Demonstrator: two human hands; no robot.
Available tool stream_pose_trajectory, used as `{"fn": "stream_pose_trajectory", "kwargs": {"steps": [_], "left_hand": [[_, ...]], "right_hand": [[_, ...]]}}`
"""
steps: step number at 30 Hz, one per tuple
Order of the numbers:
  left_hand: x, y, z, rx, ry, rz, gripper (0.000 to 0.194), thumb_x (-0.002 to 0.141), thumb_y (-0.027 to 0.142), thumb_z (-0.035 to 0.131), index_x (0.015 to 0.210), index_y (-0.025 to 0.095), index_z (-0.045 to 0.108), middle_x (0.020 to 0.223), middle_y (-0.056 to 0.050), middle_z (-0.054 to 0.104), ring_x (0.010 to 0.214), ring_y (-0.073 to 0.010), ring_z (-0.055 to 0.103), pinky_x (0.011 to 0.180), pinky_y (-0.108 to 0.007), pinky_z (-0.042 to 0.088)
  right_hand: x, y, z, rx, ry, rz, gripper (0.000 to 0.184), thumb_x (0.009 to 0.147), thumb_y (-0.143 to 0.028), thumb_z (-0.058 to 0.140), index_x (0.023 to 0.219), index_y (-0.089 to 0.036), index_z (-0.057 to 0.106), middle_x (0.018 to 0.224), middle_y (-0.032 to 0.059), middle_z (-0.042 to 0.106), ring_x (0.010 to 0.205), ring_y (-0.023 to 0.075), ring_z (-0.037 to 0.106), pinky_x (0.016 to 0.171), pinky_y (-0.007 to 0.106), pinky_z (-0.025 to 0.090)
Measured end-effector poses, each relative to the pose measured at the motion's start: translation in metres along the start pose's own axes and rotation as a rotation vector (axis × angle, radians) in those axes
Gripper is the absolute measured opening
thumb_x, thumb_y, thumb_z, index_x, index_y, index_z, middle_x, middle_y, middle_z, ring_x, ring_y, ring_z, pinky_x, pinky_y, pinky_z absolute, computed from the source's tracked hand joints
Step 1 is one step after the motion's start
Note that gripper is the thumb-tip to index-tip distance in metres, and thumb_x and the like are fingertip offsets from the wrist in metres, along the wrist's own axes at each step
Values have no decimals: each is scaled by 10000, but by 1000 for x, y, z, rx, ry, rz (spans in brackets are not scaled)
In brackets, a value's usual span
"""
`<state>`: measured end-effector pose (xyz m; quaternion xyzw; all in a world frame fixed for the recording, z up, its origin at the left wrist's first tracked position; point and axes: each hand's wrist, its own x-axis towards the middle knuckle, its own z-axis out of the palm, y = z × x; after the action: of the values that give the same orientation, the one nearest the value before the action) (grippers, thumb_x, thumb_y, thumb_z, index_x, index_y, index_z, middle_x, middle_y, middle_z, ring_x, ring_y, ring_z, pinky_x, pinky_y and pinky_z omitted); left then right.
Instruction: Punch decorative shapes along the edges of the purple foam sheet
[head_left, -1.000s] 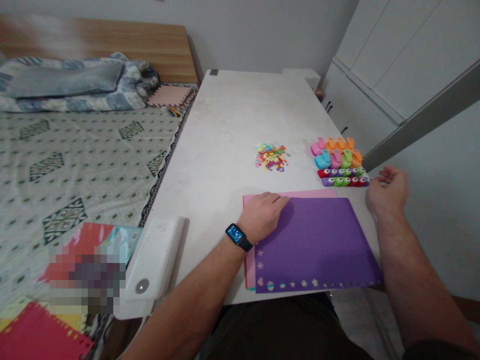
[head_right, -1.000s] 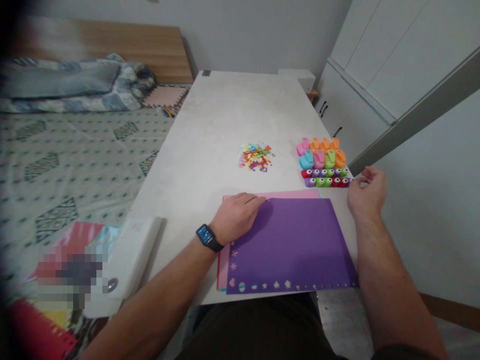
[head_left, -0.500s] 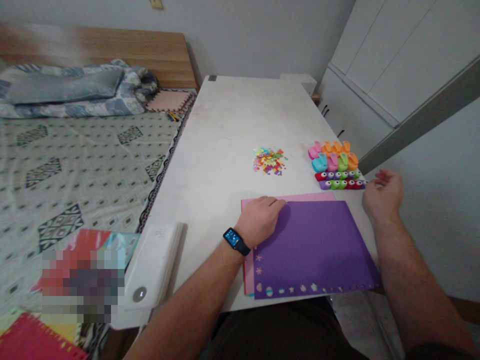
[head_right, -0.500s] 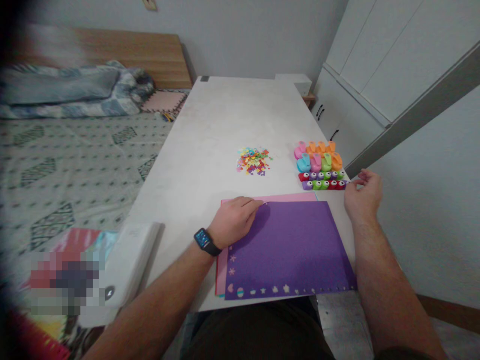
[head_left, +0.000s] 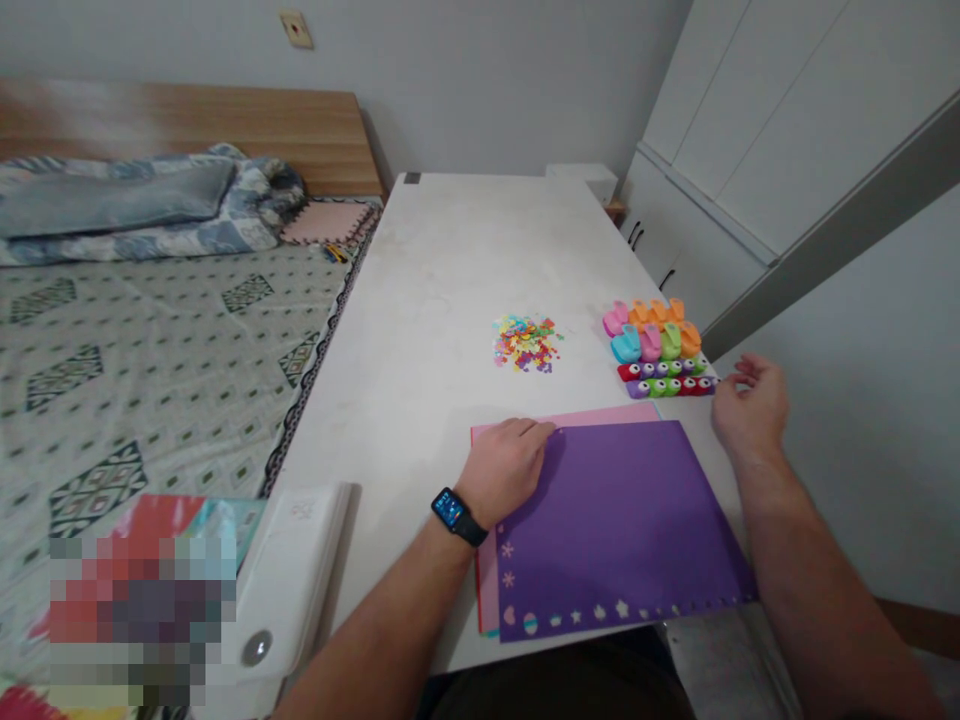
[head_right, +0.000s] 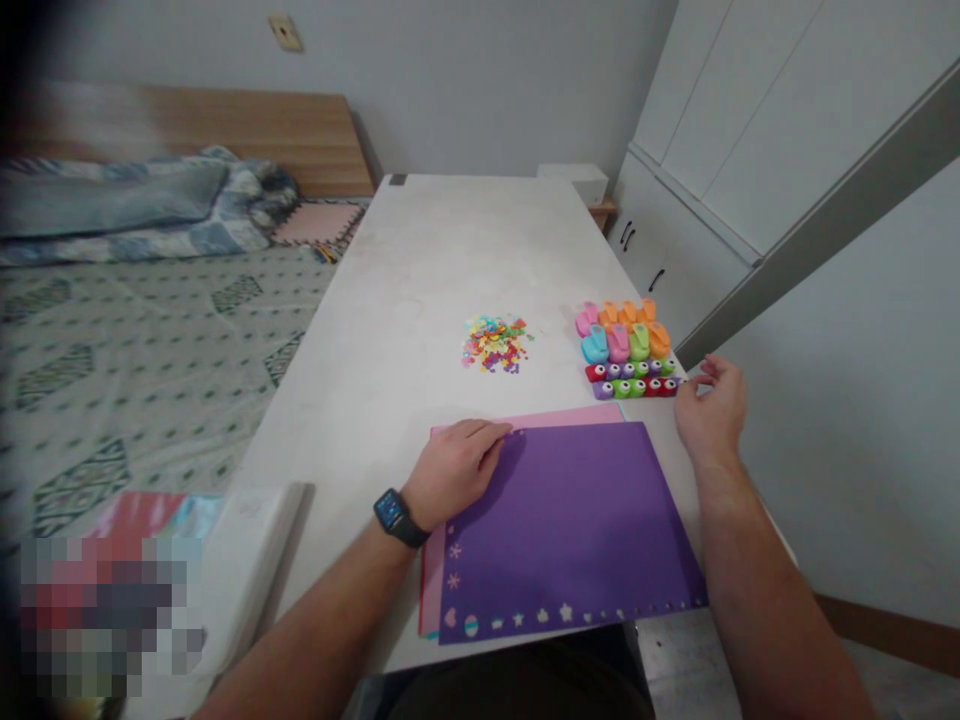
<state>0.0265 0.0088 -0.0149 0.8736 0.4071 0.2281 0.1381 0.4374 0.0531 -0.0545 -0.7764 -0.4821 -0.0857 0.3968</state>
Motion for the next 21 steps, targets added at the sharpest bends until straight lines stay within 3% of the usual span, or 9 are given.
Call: {"fn": "stream_pose_trajectory", "kwargs": {"steps": [5,21], "left_hand": [[1,-1,-1,-29,-13,-11,310,969,108,514,1243,179,642,1095,-74,738,993,-223,682,924,-405,576],[3,-5,1,-109,17,-75,291,1005,167,507,1262,223,631,1144,-59,733,1022,-202,679,946,-396,573]], "right_hand": [[1,-2,1,-12,61,-9,526,793,-246,556,1311,-153,563,1195,141,670,889,226,657,729,364,507],[-3,-8,-5,-13,-2,-55,509,843,-230,564,1346,-174,516,1227,146,649,955,267,663,749,421,539]]}}
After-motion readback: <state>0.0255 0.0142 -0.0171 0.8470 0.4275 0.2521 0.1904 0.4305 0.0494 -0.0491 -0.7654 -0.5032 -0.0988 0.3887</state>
